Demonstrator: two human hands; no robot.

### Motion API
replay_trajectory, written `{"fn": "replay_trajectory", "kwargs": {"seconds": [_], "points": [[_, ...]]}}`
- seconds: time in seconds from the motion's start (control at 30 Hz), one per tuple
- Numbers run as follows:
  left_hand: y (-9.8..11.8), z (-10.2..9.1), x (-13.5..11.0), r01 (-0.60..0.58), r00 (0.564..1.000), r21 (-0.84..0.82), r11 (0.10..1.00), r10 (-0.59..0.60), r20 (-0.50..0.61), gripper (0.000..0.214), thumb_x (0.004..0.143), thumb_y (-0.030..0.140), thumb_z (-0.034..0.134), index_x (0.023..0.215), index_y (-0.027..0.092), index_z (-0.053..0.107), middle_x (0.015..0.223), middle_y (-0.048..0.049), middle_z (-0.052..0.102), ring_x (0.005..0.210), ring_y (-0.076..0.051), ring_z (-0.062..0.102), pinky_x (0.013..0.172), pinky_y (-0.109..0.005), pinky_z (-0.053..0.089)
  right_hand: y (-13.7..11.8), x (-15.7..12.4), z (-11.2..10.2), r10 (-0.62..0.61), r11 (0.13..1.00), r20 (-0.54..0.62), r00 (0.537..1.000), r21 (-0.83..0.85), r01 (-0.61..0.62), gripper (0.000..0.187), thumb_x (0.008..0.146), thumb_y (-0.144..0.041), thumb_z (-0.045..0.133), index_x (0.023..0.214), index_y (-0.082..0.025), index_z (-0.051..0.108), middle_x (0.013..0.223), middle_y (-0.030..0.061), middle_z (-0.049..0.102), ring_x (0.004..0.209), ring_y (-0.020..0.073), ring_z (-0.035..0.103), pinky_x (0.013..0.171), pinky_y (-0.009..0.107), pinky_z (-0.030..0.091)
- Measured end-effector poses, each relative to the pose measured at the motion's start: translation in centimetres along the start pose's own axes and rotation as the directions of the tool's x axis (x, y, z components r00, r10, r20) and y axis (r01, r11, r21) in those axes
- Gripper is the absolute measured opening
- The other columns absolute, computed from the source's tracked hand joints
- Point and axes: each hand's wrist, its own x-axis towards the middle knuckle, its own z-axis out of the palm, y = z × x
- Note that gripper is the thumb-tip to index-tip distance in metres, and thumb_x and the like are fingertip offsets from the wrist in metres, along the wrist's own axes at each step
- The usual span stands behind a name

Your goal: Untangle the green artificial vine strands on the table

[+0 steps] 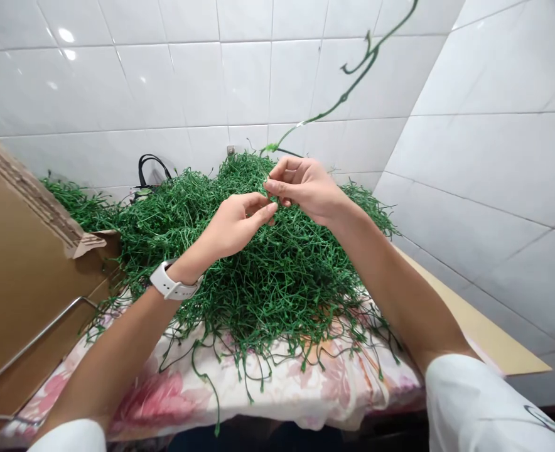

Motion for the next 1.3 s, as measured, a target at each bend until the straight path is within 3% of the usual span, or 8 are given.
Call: {"fn": "replay_trajectory", "kwargs": {"seconds": [0.1, 0.23, 0.47, 0.73, 0.87, 0.97, 1.07, 1.3], "points": [[0.0, -0.5, 0.0, -0.003, 1.0, -0.054, 0.999, 0.003, 0.001, 0.029, 0.094, 0.035, 0.06, 0.073, 0.016, 0.062, 0.067, -0.0023, 0.068, 0.061, -0.011, 0.055, 0.061, -0.025, 0.042, -0.3, -0.3, 0.3, 0.001, 1.0, 0.013, 1.0, -0.009, -0.001, 0.052, 0.06, -0.048, 0.099, 0.077, -0.018, 0.061, 0.067, -0.0026, 0.062, 0.053, 0.0047, 0.045, 0.041, 0.022, 0.031], [0.5, -0.6, -0.4, -0.047, 0.993, 0.314, 0.948, 0.077, -0.085, 0.021, 0.088, 0.018, 0.054, 0.069, 0.017, 0.063, 0.062, -0.0007, 0.065, 0.059, -0.012, 0.054, 0.061, -0.027, 0.039, 0.2, 0.1, -0.1, -0.034, 0.998, -0.054, 0.998, -0.059, 0.031, 0.053, 0.058, -0.05, 0.099, 0.076, -0.019, 0.06, 0.065, -0.0008, 0.063, 0.056, 0.0075, 0.048, 0.041, 0.023, 0.029], [2.9, 0.7, -2.0, -0.198, 0.975, 0.677, 0.709, 0.213, 0.062, 0.024, 0.077, 0.005, 0.049, 0.072, 0.019, 0.068, 0.065, -0.0007, 0.071, 0.064, -0.016, 0.058, 0.068, -0.032, 0.037, 3.0, 2.2, -5.2, -0.064, 0.994, -0.496, 0.866, -0.106, 0.013, 0.055, 0.065, -0.043, 0.096, 0.069, -0.023, 0.045, 0.064, -0.003, 0.054, 0.056, 0.0074, 0.047, 0.04, 0.021, 0.027], [0.5, -2.7, -1.0, 0.115, 0.973, 0.749, 0.652, 0.078, -0.218, 0.039, 0.099, 0.026, 0.041, 0.114, 0.018, 0.076, 0.103, -0.0142, 0.077, 0.097, -0.03, 0.067, 0.086, -0.044, 0.049, 1.4, 0.5, -5.9, -0.009, 0.998, -0.28, 0.96, -0.058, -0.007, 0.057, 0.063, -0.052, 0.096, 0.078, -0.023, 0.05, 0.073, -0.0017, 0.061, 0.05, 0.0042, 0.035, 0.038, 0.023, 0.022], [-1.8, -3.5, -0.9, 0.288, 0.931, 0.794, 0.535, 0.037, -0.362, 0.058, 0.101, 0.037, 0.04, 0.153, 0.012, 0.05, 0.155, -0.0307, 0.047, 0.139, -0.051, 0.044, 0.104, -0.066, 0.039, 0.4, 0.4, -4.3, -0.013, 0.999, -0.175, 0.985, -0.055, 0.004, 0.054, 0.069, -0.052, 0.094, 0.082, -0.022, 0.051, 0.075, -0.0007, 0.061, 0.05, 0.0042, 0.039, 0.039, 0.024, 0.027], [-1.2, -2.8, -0.9, 0.242, 0.945, 0.756, 0.608, 0.028, -0.326, 0.058, 0.104, 0.046, 0.039, 0.151, 0.015, 0.053, 0.157, -0.0272, 0.047, 0.14, -0.049, 0.042, 0.107, -0.066, 0.036, 0.0, 0.4, -3.3, -0.038, 0.999, -0.123, 0.992, -0.04, 0.033, 0.057, 0.067, -0.057, 0.094, 0.08, -0.022, 0.051, 0.076, -0.0002, 0.064, 0.05, 0.0052, 0.044, 0.04, 0.025, 0.032], [0.6, -1.5, -0.7, 0.097, 0.984, 0.608, 0.788, 0.016, -0.176, 0.055, 0.105, 0.055, 0.034, 0.112, 0.018, 0.075, 0.106, -0.0139, 0.076, 0.104, -0.031, 0.063, 0.093, -0.046, 0.044, -0.4, 0.1, -2.3, -0.059, 0.998, -0.082, 0.995, -0.043, 0.056, 0.058, 0.064, -0.057, 0.095, 0.077, -0.022, 0.051, 0.074, 0.0001, 0.066, 0.049, 0.0061, 0.047, 0.041, 0.026, 0.036], [2.0, 0.1, -1.1, -0.051, 0.992, 0.35, 0.935, 0.087, -0.088, 0.036, 0.098, 0.04, 0.058, 0.071, 0.017, 0.065, 0.067, -0.0004, 0.068, 0.064, -0.013, 0.056, 0.067, -0.028, 0.037, -0.9, -0.4, -0.6, -0.096, 0.989, -0.094, 0.991, -0.122, 0.084, 0.055, 0.063, -0.06, 0.093, 0.078, -0.022, 0.055, 0.072, -0.0021, 0.064, 0.057, 0.0076, 0.05, 0.045, 0.024, 0.039]]}}
